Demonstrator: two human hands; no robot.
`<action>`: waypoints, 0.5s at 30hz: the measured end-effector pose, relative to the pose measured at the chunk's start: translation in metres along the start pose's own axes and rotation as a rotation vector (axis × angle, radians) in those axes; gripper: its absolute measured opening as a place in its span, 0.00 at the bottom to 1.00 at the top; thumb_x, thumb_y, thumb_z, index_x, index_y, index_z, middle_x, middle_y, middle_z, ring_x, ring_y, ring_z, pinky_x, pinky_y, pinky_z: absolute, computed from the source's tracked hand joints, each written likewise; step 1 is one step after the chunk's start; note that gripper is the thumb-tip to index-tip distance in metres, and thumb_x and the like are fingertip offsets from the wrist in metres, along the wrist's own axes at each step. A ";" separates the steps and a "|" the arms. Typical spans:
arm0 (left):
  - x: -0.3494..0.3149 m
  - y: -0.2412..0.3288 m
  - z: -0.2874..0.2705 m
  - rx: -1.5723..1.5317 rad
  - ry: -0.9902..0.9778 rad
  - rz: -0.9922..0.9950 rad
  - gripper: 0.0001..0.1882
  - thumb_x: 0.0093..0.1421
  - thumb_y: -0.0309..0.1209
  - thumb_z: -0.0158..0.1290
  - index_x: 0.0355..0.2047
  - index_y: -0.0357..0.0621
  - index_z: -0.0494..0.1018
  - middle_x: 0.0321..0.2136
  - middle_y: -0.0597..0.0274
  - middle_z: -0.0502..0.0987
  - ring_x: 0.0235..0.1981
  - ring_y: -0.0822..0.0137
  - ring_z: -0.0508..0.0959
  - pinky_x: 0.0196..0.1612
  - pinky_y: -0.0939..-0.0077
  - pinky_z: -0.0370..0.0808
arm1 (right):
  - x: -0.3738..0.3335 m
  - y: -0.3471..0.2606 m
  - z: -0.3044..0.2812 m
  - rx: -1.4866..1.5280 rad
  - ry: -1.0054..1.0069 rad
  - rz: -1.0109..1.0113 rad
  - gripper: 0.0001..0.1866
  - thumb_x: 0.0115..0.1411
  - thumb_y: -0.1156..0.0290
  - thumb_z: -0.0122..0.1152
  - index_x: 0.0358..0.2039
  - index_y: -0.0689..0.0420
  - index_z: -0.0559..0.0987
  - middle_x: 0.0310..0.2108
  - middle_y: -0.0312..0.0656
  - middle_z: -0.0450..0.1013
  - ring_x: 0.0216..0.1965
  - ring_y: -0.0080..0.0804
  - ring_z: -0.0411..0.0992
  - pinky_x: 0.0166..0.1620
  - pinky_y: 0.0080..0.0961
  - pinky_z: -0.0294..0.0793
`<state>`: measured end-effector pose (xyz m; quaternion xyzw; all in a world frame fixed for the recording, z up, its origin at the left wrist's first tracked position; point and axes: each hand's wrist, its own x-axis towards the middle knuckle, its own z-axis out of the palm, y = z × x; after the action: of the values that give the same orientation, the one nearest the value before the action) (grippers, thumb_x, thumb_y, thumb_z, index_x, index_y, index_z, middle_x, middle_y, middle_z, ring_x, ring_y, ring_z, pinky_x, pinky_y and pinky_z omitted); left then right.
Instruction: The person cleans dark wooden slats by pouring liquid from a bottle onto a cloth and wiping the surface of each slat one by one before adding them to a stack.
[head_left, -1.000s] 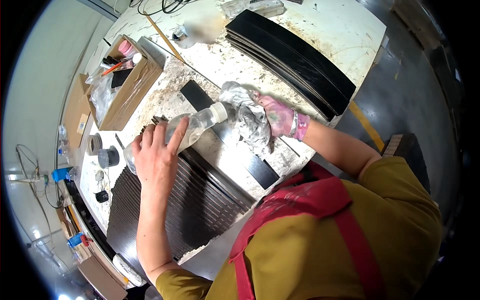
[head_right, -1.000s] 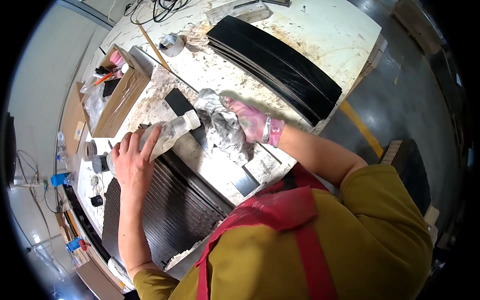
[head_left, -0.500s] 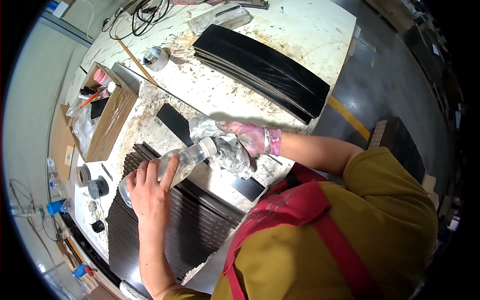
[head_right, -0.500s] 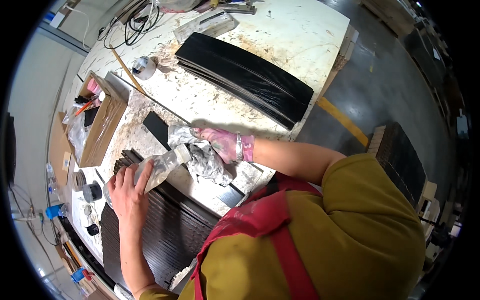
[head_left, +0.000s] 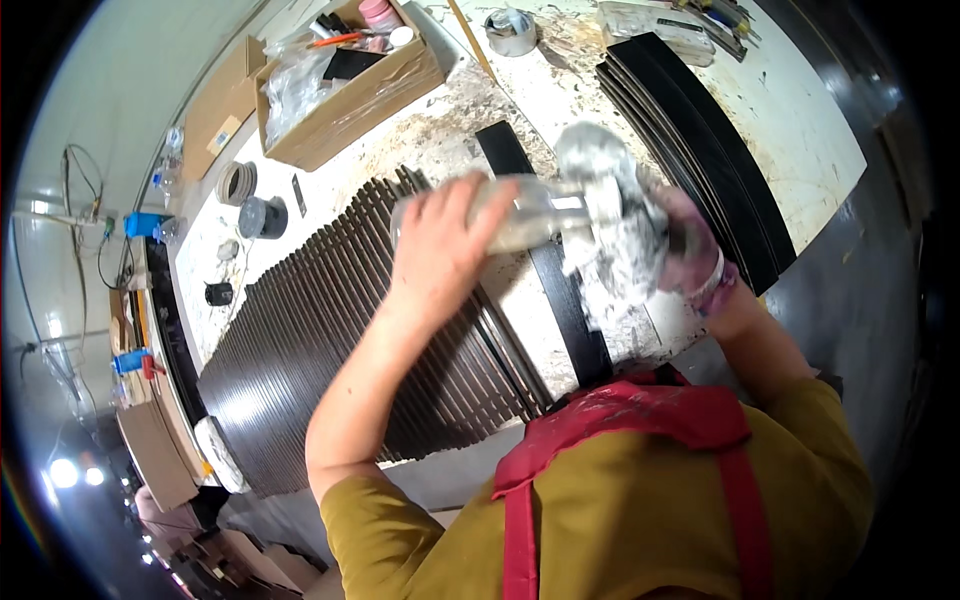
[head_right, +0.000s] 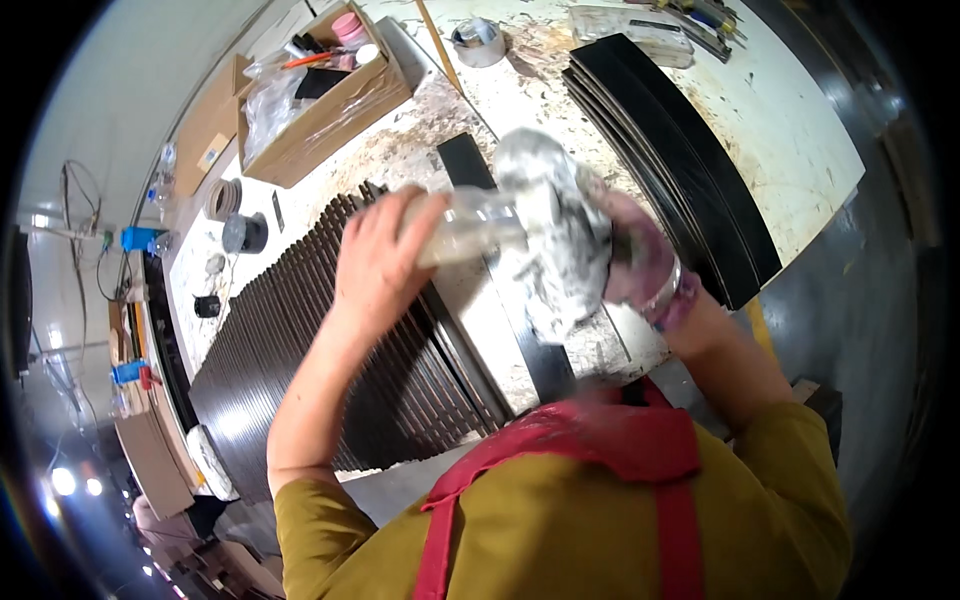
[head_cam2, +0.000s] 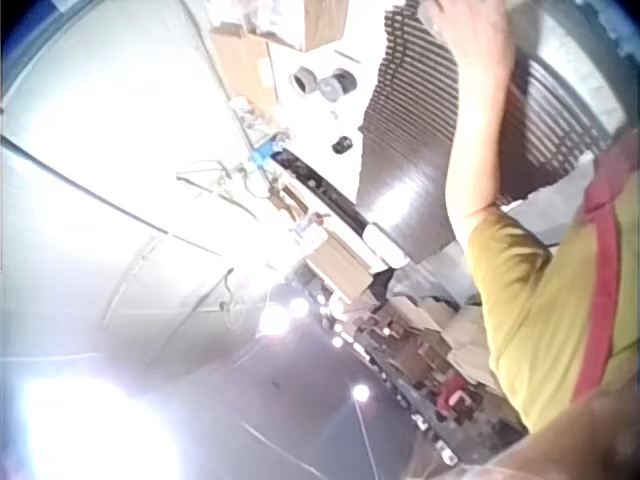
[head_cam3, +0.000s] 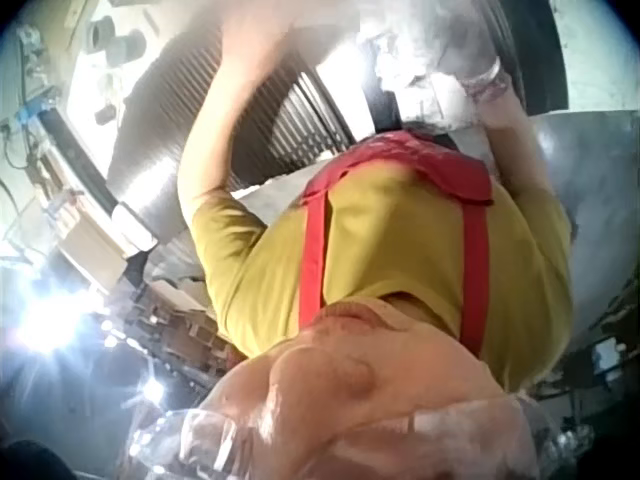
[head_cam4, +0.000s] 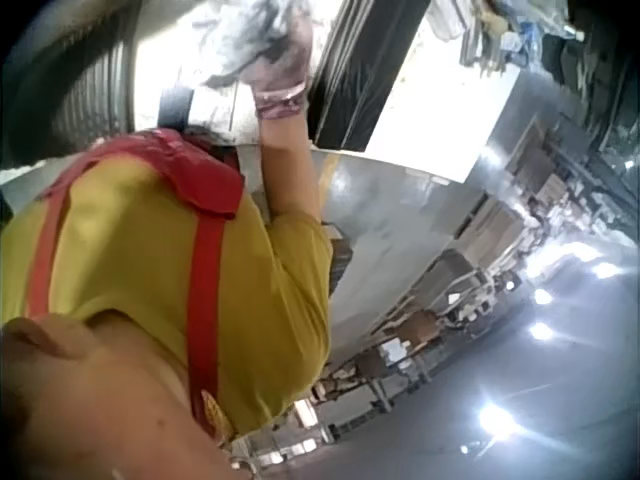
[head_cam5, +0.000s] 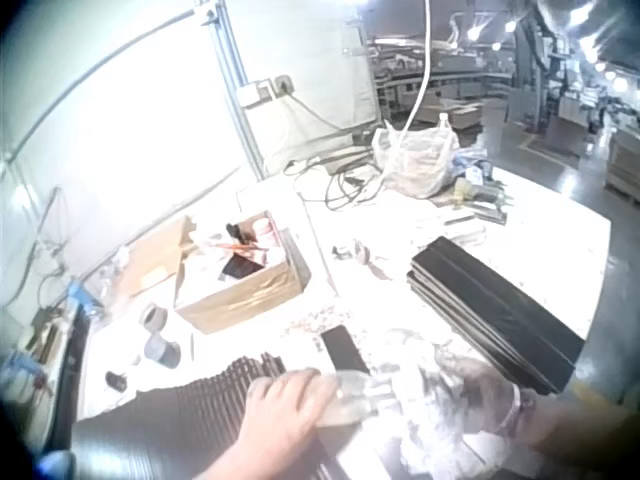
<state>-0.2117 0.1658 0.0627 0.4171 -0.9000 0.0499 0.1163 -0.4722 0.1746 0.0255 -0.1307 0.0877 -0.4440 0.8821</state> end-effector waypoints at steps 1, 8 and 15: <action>0.009 -0.011 0.003 -0.047 0.038 -0.035 0.41 0.36 0.26 0.67 0.54 0.52 0.63 0.49 0.51 0.68 0.50 0.54 0.70 0.50 0.59 0.68 | 0.010 -0.009 -0.001 -0.030 -0.012 0.017 0.25 0.64 0.62 0.45 0.57 0.63 0.59 0.49 0.55 0.68 0.44 0.43 0.74 0.42 0.45 0.79; 0.050 -0.115 0.033 -0.348 0.362 -0.496 0.38 0.43 0.35 0.66 0.52 0.37 0.61 0.44 0.44 0.73 0.46 0.51 0.74 0.48 0.65 0.71 | 0.036 -0.031 -0.024 -0.129 0.045 -0.130 0.18 0.66 0.67 0.38 0.50 0.67 0.66 0.45 0.49 0.72 0.46 0.38 0.73 0.51 0.36 0.73; 0.034 -0.179 0.091 -0.352 0.492 -0.740 0.44 0.43 0.42 0.66 0.54 0.36 0.56 0.46 0.41 0.72 0.48 0.50 0.73 0.52 0.64 0.69 | -0.015 -0.022 -0.038 -1.201 0.291 -0.155 0.23 0.60 0.65 0.49 0.51 0.68 0.67 0.45 0.47 0.70 0.45 0.31 0.71 0.51 0.25 0.71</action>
<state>-0.1114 0.0078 -0.0177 0.6595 -0.6315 -0.0509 0.4046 -0.5082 0.1681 -0.0032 -0.5480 0.4317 -0.3931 0.5990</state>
